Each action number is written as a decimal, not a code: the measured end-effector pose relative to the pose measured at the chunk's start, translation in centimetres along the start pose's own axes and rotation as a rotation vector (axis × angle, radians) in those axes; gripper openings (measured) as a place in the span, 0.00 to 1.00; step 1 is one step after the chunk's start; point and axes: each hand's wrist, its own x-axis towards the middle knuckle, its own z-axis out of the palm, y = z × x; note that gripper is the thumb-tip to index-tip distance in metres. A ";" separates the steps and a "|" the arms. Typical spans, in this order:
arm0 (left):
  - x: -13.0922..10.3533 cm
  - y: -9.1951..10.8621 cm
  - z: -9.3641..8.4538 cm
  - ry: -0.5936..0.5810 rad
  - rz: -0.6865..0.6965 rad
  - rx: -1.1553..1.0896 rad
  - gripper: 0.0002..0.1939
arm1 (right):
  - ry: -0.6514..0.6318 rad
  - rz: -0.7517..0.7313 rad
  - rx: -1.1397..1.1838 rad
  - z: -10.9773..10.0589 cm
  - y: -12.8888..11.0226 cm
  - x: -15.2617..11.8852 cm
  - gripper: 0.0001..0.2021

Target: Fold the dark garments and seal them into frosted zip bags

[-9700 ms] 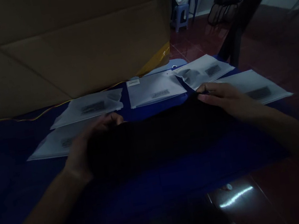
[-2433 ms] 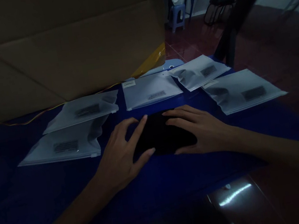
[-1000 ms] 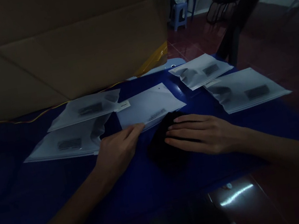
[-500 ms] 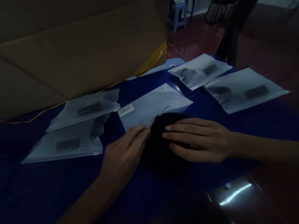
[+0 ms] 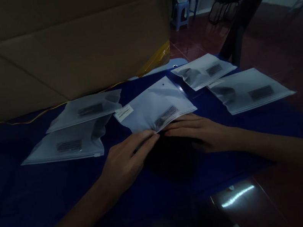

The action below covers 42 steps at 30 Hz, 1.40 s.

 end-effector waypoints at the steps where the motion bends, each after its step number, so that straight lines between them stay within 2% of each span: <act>1: 0.0 0.0 0.1 0.002 0.002 0.006 0.12 | -0.016 0.013 -0.017 0.0 0.2 0.0 0.31; 7: -0.5 0.6 0.1 0.038 -0.067 0.003 0.10 | -0.076 0.051 -0.281 -0.3 -0.7 0.2 0.28; 13: 0.5 1.8 -0.9 0.063 -0.103 -0.007 0.09 | 0.040 0.066 -0.569 0.0 -1.8 0.0 0.24; 19: 0.3 2.2 -0.6 0.094 -0.118 -0.053 0.08 | 0.109 0.136 -0.713 0.6 -2.2 0.3 0.22; 22: -0.4 2.2 -0.3 0.095 -0.108 -0.106 0.13 | 0.093 0.141 -0.725 0.5 -2.3 0.2 0.23; 25: -0.7 2.2 -0.4 0.066 -0.122 -0.099 0.17 | 0.042 0.055 -0.623 0.2 -2.2 0.0 0.25; 28: -0.3 2.1 -0.7 0.045 -0.142 -0.045 0.13 | -0.008 -0.064 -0.540 0.0 -2.0 -0.1 0.24; 30: 0.0 2.1 -0.9 0.052 -0.139 -0.030 0.09 | -0.054 -0.090 -0.550 0.0 -1.9 0.0 0.24; 36: 0.3 2.5 -1.1 0.059 -0.121 -0.004 0.08 | -0.080 0.082 -0.664 0.3 -2.1 0.2 0.31; 39: -0.1 2.9 -1.1 0.065 -0.130 -0.054 0.11 | -0.030 0.142 -0.750 0.6 -2.3 0.2 0.27; 42: -0.7 3.2 -1.1 0.016 -0.165 -0.123 0.13 | 0.030 0.170 -0.849 0.9 -2.6 0.1 0.22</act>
